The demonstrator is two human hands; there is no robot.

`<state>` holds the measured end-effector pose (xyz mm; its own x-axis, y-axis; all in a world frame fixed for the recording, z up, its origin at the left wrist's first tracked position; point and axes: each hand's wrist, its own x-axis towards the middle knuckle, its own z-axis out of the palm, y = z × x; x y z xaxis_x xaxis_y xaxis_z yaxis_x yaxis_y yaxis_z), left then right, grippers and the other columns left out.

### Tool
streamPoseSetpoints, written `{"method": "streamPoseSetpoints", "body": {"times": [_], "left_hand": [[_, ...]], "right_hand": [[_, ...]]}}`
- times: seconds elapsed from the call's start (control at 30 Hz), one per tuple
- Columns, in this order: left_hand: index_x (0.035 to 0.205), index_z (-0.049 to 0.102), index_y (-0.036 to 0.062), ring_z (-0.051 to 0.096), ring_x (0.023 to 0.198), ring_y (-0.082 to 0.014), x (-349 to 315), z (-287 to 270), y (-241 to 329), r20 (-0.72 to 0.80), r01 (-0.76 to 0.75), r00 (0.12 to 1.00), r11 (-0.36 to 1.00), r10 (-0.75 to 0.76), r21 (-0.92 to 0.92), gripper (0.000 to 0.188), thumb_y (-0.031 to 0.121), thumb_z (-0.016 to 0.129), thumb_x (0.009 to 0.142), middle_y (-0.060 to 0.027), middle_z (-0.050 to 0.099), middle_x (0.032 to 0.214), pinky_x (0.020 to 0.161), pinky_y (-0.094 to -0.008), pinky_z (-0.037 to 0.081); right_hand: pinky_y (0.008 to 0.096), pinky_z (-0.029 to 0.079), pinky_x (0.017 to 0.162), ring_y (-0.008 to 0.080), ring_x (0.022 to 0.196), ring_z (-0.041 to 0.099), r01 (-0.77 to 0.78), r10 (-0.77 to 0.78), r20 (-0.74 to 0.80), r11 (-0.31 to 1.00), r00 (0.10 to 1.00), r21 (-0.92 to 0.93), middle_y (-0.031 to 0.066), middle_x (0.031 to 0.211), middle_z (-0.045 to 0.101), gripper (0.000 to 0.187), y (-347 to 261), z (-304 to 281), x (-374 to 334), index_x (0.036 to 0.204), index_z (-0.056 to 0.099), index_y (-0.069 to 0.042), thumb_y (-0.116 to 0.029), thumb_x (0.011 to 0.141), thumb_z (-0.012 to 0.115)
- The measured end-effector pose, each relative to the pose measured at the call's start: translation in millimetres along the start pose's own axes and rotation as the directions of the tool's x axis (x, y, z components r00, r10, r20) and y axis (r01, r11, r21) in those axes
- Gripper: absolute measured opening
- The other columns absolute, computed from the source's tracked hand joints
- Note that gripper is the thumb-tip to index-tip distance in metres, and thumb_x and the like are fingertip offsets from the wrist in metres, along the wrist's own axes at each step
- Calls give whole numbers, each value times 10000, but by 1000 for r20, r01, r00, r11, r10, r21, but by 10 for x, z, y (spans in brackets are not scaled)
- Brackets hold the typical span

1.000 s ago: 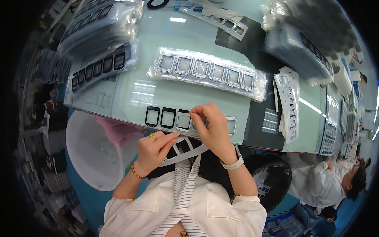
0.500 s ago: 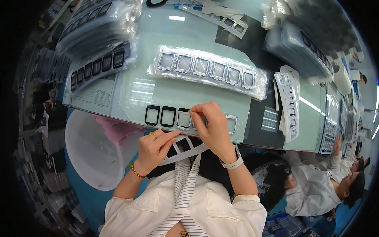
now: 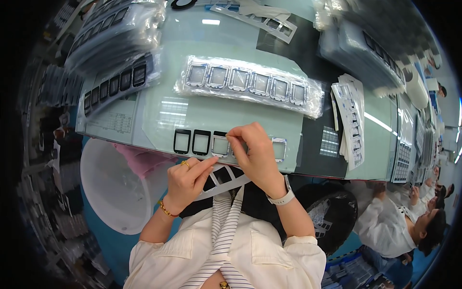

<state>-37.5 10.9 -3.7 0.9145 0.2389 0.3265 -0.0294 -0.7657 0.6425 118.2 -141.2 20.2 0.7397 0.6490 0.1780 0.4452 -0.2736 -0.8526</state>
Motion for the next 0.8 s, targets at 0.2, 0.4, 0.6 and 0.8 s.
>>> {"method": "streamPoseSetpoints", "body": {"times": [0.2,0.4,0.6,0.8], "left_hand": [[1178,811,169,556,523,-188,16,47,50,1,-21,1000,1000,21,15,315,78,778,878,-12,567,693,489,-337,438],[1160,814,167,552,514,-191,58,100,93,4,-29,1000,1000,29,-1,294,79,767,884,-13,563,688,484,-336,437],[1126,809,141,565,507,-209,71,123,114,-12,19,1000,999,-19,-37,261,55,755,885,-30,585,677,485,-342,445],[1155,793,179,603,538,-214,45,157,98,-11,40,999,997,-41,-64,253,127,757,911,-16,590,705,497,-341,471]], "right_hand": [[303,500,714,192,786,619,24,-24,-4,1000,1000,-1,90,893,645,91,29,-5,7,1005,701,3,42,924,713],[305,499,709,197,788,623,23,-23,-2,1000,1000,-3,94,894,648,88,11,-20,6,993,700,4,43,916,718],[365,504,750,274,856,624,65,-61,55,994,997,-83,103,922,665,96,-22,-67,19,972,695,-6,25,888,733],[381,519,818,307,955,626,125,-122,32,980,992,-154,118,1018,668,100,-18,-50,66,982,697,2,16,891,736]]}}
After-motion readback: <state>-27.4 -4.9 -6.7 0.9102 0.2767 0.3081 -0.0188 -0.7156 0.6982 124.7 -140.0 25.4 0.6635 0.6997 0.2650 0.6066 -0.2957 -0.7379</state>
